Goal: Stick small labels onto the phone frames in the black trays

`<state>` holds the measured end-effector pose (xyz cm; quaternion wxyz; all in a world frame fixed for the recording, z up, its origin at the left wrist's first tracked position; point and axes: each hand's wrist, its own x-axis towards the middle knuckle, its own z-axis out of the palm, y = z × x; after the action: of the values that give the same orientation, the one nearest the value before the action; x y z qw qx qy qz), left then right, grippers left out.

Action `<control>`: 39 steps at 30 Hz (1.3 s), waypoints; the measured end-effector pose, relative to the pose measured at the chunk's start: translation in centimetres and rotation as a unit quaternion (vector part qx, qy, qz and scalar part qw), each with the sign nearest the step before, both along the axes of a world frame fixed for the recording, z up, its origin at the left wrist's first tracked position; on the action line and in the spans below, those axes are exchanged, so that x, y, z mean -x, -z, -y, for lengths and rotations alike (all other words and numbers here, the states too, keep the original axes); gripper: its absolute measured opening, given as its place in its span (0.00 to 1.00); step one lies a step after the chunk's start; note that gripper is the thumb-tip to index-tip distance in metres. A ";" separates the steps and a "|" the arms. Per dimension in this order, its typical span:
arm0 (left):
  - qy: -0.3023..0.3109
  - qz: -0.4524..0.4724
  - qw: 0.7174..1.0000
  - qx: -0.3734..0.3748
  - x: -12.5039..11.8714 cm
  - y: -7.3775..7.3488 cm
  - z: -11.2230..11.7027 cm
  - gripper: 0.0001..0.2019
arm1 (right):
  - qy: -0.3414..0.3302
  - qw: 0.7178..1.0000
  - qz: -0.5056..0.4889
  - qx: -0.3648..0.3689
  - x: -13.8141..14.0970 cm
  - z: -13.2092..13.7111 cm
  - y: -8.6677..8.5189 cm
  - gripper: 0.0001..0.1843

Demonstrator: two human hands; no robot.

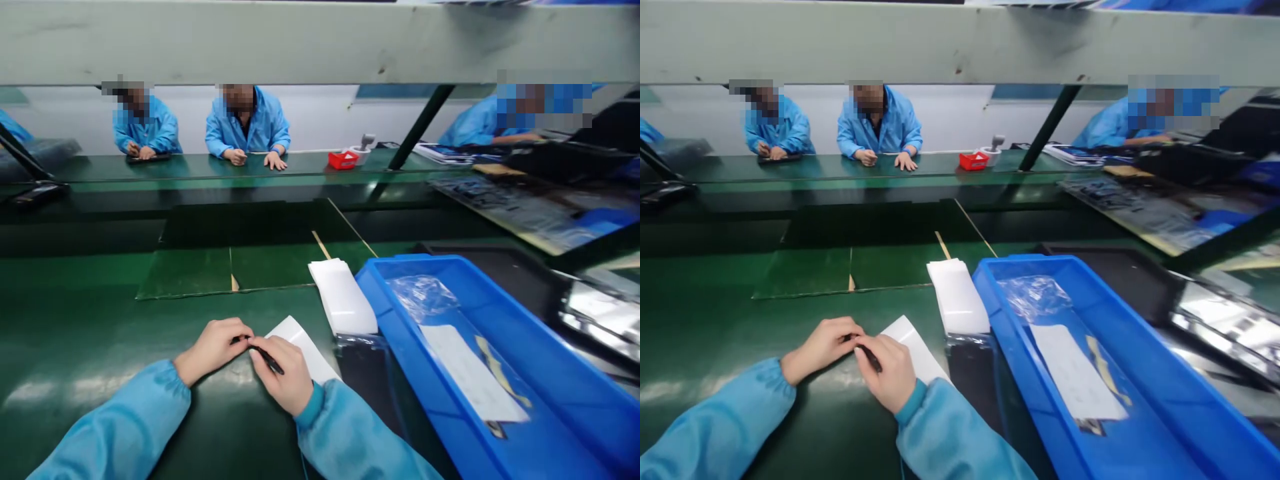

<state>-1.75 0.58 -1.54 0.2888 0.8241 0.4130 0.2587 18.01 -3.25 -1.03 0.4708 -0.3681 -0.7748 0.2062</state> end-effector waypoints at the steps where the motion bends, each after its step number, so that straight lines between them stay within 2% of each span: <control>1: 0.000 0.006 1.000 -0.004 0.0 0.1 -0.1 0.08 | -0.002 1.000 0.000 0.001 0.0 0.0 0.1 0.09; 10: 0.007 -0.001 0.999 -0.043 -0.1 0.8 -0.6 0.08 | -0.008 1.000 -0.002 0.017 -0.4 -0.7 1.5 0.09; 19: -0.019 -0.006 0.999 -0.043 -0.3 0.5 -0.5 0.07 | -0.010 1.000 -0.018 0.012 -0.2 -0.8 0.7 0.09; 39: -0.047 0.006 0.998 -0.043 -0.3 1.0 -0.5 0.08 | -0.019 0.999 -0.015 0.024 -0.3 -0.8 1.0 0.10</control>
<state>-1.42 1.08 -2.58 0.2429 0.8140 0.4380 0.2942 18.27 -2.43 -2.03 0.4690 -0.3614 -0.7694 0.2397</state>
